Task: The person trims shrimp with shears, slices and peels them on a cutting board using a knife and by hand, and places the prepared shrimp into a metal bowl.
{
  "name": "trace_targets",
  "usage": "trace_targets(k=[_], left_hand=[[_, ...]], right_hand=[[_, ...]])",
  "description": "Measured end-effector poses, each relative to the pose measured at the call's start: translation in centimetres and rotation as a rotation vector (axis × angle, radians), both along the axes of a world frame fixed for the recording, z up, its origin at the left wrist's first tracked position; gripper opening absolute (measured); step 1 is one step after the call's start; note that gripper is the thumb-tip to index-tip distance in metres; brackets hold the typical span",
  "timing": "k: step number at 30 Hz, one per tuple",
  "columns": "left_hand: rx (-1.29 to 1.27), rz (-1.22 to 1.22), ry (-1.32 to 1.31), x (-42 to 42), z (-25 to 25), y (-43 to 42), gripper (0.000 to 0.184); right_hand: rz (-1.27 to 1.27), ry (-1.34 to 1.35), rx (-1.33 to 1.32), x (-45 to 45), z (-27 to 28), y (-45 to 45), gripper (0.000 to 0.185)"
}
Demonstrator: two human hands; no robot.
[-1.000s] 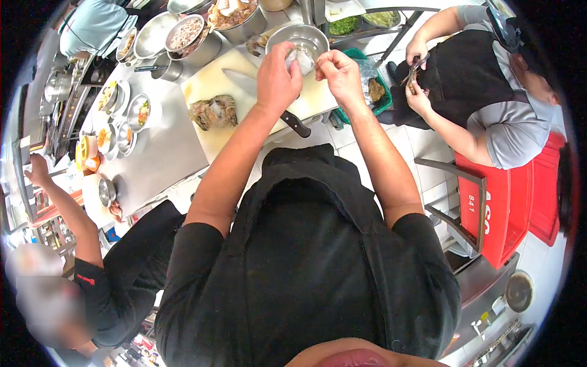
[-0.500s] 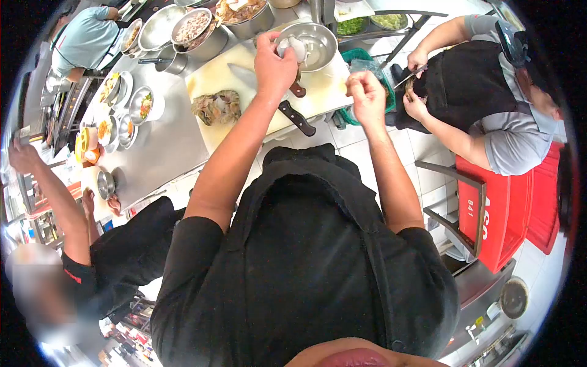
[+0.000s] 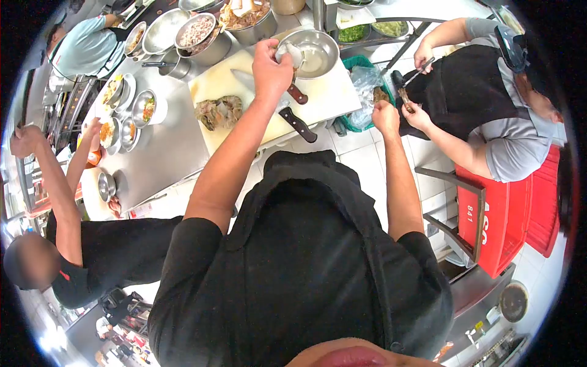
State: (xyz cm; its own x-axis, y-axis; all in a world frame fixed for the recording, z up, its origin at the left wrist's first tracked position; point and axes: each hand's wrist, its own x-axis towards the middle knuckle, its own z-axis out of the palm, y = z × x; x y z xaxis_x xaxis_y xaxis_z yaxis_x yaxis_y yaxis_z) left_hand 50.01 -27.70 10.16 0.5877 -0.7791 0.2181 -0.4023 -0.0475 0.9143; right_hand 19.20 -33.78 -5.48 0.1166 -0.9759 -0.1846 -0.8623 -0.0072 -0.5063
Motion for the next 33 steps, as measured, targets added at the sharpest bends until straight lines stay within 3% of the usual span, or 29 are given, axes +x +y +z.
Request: trace_targets(k=[4, 9, 11, 15, 26, 33], left_hand=[[-0.036, -0.024, -0.086, -0.6, 0.8, 0.4, 0.035], [-0.040, -0.060, -0.173, -1.5, 0.7, 0.7, 0.034], [-0.065, -0.098, -0.210, -2.3, 0.7, 0.7, 0.033], [-0.151, -0.208, -0.353, -3.0, 0.9, 0.8, 0.032], [-0.185, -0.173, -0.519, -1.4, 0.4, 1.4, 0.039], [-0.248, -0.196, -0.560, -1.0, -0.3, 1.2, 0.044]], right_hand=[[0.049, -0.195, -0.173, 1.0, 2.4, -0.3, 0.025], [0.095, -0.915, 0.035, 7.0, 11.8, 0.0, 0.033], [0.266, -0.952, -0.050, 10.5, 13.8, -0.4, 0.038], [0.365, -0.854, -0.048, 14.8, 17.2, -1.0, 0.031], [0.247, -0.998, 0.003, 19.3, 12.7, -1.8, 0.023], [0.179, -1.279, 0.176, 19.5, 11.7, -1.3, 0.015]])
